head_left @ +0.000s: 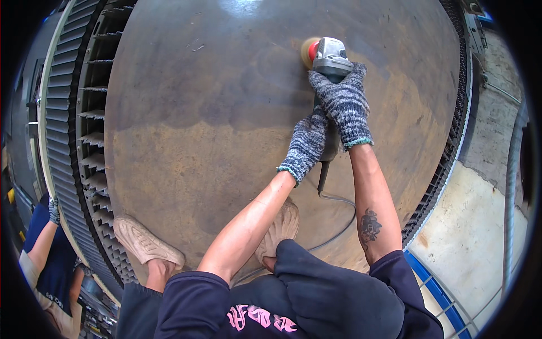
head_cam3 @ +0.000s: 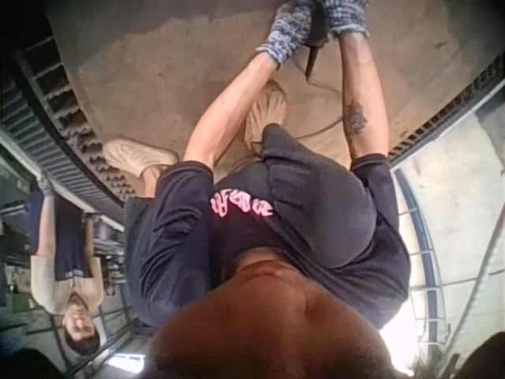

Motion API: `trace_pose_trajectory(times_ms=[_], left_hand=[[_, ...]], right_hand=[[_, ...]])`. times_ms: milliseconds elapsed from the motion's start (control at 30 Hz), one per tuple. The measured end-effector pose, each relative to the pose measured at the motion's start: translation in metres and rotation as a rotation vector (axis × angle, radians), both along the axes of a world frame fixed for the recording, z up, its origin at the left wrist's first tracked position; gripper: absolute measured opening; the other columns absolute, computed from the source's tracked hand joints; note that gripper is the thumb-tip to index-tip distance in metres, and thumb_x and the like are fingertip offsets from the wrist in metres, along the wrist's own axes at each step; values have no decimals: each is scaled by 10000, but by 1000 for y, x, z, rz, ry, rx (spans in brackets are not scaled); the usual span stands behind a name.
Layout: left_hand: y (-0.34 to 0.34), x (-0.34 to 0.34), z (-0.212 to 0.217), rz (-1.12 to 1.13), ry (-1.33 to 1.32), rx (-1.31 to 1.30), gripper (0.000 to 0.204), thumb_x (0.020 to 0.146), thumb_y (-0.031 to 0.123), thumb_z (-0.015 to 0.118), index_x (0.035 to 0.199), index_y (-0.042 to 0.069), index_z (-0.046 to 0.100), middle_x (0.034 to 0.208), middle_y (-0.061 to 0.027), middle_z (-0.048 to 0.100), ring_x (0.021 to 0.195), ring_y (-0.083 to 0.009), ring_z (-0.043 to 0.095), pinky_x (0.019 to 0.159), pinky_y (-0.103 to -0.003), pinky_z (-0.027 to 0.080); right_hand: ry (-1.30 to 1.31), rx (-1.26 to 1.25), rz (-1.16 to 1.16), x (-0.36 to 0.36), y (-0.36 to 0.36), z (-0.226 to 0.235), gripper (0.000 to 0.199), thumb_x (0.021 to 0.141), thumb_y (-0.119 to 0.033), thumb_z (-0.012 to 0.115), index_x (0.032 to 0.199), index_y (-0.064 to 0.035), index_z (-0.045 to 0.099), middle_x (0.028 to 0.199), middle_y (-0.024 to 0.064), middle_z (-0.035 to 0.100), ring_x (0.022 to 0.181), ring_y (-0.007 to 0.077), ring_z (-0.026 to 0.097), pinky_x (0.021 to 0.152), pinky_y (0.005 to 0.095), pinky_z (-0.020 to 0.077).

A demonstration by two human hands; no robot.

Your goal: The person uses an angle grinder with a sanding disc to smooth the surface of a large, circular metal plate. They move the tool in circular and sweeping motions across the plate's surface, wearing protective gloves and light-colored slip-on shoes.

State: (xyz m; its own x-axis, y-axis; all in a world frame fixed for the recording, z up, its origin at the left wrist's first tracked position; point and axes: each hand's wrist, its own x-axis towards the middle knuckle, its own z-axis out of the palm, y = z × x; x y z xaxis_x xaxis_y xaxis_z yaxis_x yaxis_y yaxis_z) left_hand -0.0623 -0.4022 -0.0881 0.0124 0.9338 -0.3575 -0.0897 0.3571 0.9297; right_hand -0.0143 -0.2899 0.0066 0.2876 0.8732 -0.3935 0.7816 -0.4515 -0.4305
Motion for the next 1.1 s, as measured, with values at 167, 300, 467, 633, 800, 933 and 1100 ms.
trace_pose_trajectory(times_ms=[167, 300, 467, 633, 800, 933, 1100], left_hand=[[4, -18, -2, -43, 446, 204, 235, 1005, 54, 469, 1187, -21, 598, 1027, -270, 695, 991, -442, 672, 833, -509, 547], [11, -28, -17, -16, 367, 186, 231, 1026, 100, 465, 1172, -6, 609, 1006, -249, 704, 949, -433, 684, 810, -508, 549], [22, -14, -3, -26, 246, 106, 323, 1091, 229, 455, 1182, -22, 636, 1020, -256, 721, 950, -428, 681, 827, -468, 535], [18, 11, -5, 35, -25, 8, 463, 1120, 359, 431, 1206, -33, 663, 994, -235, 732, 883, -335, 639, 854, -406, 514], [23, 34, 1, -50, -61, -49, 475, 1119, 374, 438, 1197, -37, 664, 963, -205, 736, 859, -268, 622, 850, -406, 514], [29, 48, 7, -64, -139, -138, 508, 1110, 410, 456, 1164, -45, 677, 960, -197, 739, 850, -243, 610, 854, -404, 512], [41, 76, 7, -172, -106, -240, 628, 1068, 533, 480, 1148, -52, 695, 1009, -255, 736, 937, -356, 670, 905, -426, 511]], right_hand=[[-41, -33, 78, -28, 6, 13, 1101, 727, -566, 872, 1509, -8, 336, 1298, 243, 671, 1203, 365, 677, 1036, 455, 520], [-61, -98, 112, -42, 14, 14, 1210, 780, -550, 817, 1611, 44, 168, 1409, 304, 580, 1294, 386, 618, 1107, 448, 481], [-12, -33, 49, -16, 18, 11, 1223, 767, -544, 828, 1604, 60, 172, 1419, 290, 585, 1299, 380, 617, 1100, 445, 487], [-13, 53, -30, 14, 16, -4, 964, 736, -467, 895, 1420, -14, 389, 1225, 234, 684, 1114, 335, 707, 967, 434, 551], [-41, 54, -117, 50, 16, -11, 947, 728, -438, 906, 1404, -10, 400, 1209, 223, 685, 1094, 314, 709, 949, 416, 558], [-41, 74, -167, 70, 17, -20, 926, 725, -411, 907, 1401, -14, 414, 1214, 216, 684, 1108, 311, 702, 964, 417, 551], [-5, 32, -239, 104, 18, -9, 1011, 719, -489, 877, 1448, 8, 383, 1295, 242, 663, 1203, 359, 672, 1026, 448, 519]])
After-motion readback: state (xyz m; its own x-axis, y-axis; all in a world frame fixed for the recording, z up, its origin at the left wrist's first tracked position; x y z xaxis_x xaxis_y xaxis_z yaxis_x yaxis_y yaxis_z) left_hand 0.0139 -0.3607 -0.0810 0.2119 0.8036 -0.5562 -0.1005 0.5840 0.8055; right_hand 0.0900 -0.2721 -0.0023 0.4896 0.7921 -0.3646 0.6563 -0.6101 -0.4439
